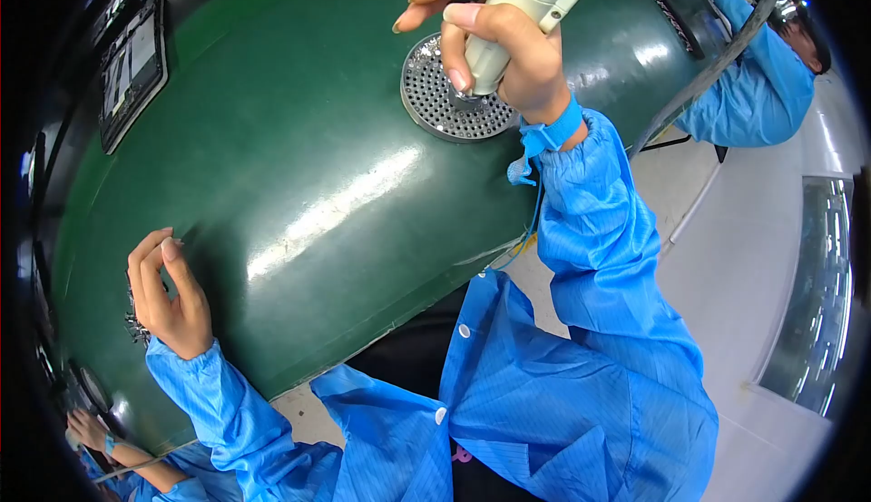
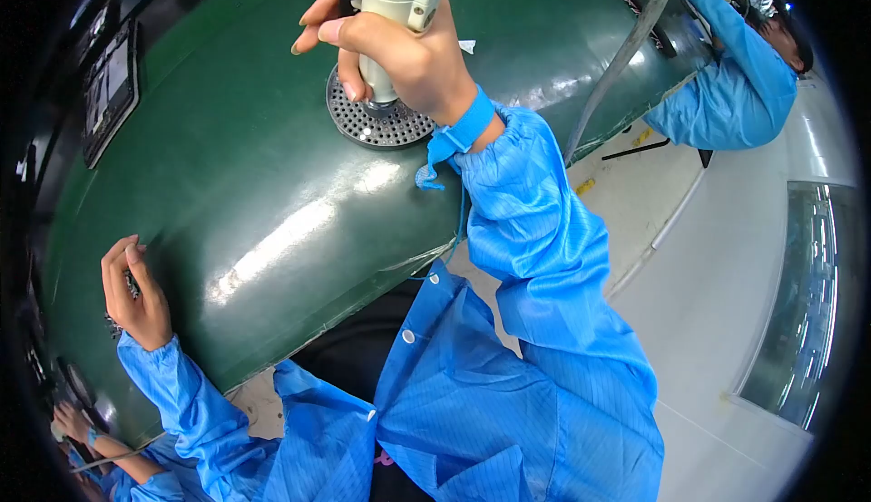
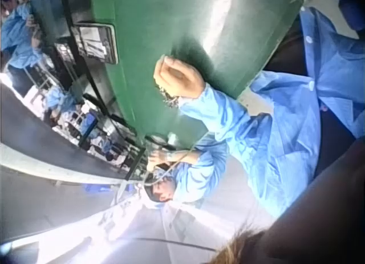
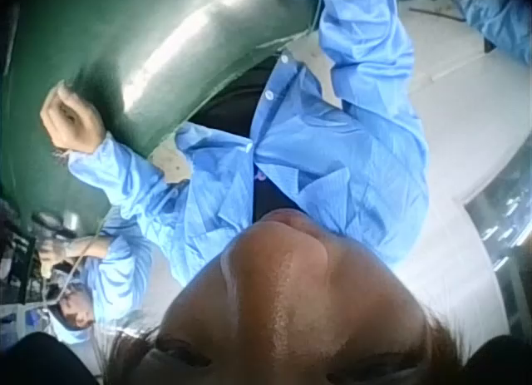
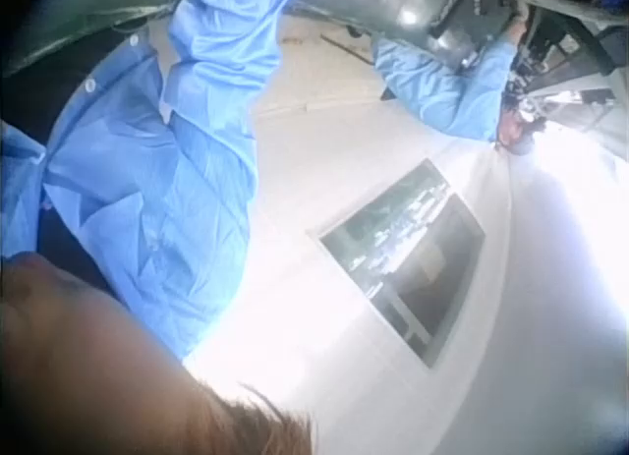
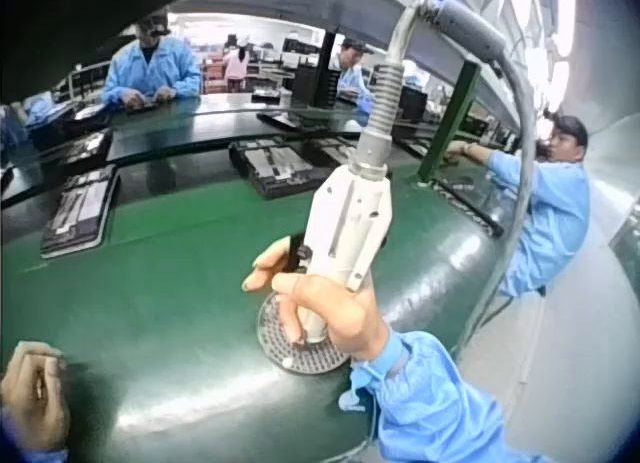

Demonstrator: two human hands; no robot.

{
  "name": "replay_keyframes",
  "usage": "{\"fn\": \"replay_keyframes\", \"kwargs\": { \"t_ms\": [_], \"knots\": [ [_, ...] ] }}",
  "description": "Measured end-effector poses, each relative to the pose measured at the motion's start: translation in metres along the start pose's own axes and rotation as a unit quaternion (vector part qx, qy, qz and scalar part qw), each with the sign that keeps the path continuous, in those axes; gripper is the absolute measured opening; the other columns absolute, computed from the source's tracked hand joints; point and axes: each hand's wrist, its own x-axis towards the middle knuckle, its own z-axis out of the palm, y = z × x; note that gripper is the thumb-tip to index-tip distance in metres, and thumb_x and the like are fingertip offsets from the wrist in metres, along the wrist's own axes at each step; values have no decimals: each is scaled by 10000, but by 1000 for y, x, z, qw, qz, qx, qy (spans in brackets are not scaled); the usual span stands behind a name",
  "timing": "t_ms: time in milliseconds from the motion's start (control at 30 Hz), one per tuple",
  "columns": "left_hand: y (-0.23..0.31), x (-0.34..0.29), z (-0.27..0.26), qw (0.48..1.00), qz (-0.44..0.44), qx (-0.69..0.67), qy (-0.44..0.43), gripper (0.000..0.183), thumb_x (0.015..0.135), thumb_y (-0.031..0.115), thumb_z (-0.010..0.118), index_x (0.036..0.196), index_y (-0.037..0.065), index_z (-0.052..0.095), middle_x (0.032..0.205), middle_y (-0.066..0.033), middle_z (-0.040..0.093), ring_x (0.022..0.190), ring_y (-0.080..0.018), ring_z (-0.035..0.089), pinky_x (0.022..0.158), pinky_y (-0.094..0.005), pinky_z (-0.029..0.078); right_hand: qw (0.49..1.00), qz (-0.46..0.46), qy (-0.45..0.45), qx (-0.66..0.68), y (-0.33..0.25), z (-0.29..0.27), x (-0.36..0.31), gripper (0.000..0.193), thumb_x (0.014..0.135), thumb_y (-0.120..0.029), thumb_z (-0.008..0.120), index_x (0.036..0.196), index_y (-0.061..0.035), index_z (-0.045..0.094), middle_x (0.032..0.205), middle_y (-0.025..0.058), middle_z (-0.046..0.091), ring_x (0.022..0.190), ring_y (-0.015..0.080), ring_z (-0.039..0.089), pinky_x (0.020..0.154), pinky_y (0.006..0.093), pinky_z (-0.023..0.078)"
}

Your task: Assembling components into tablet housings using an electric screwdriver on a production line.

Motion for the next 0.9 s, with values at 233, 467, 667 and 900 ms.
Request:
{"fn": "replay_keyframes", "kwargs": {
  "t_ms": [233,467,667,900],
  "knots": [
    [25,19,10,988,-16,-128,87,91,951,44,563,983,-35,597,976,-159,649,790,-198,625,710,-310,531,999,-22,9,44,-12,-7,9,197,826,-61,575,912,107,629,566,150,601,533,195,633,496,305,483],
    [62,217,137,976,-110,-182,-43,543,855,459,685,1115,-11,610,1020,-175,682,873,-261,672,811,-368,520,995,-1,-8,96,-36,-9,22,222,830,-45,576,1012,81,597,886,187,684,472,129,554,456,254,466],
    [65,355,328,930,-307,-57,-191,1096,701,777,610,1312,-123,473,1334,-316,496,1238,-409,519,1033,-427,425,995,35,31,89,-25,-14,32,183,836,-17,589,1007,46,604,880,150,693,489,117,571,452,250,473],
    [43,405,406,845,-314,-188,-389,817,743,488,799,1291,-65,549,1375,-191,534,1233,-279,537,1012,-348,429,991,52,53,110,-18,-30,33,197,827,19,597,1020,48,574,901,159,681,504,104,573,446,246,477]
  ]
}}
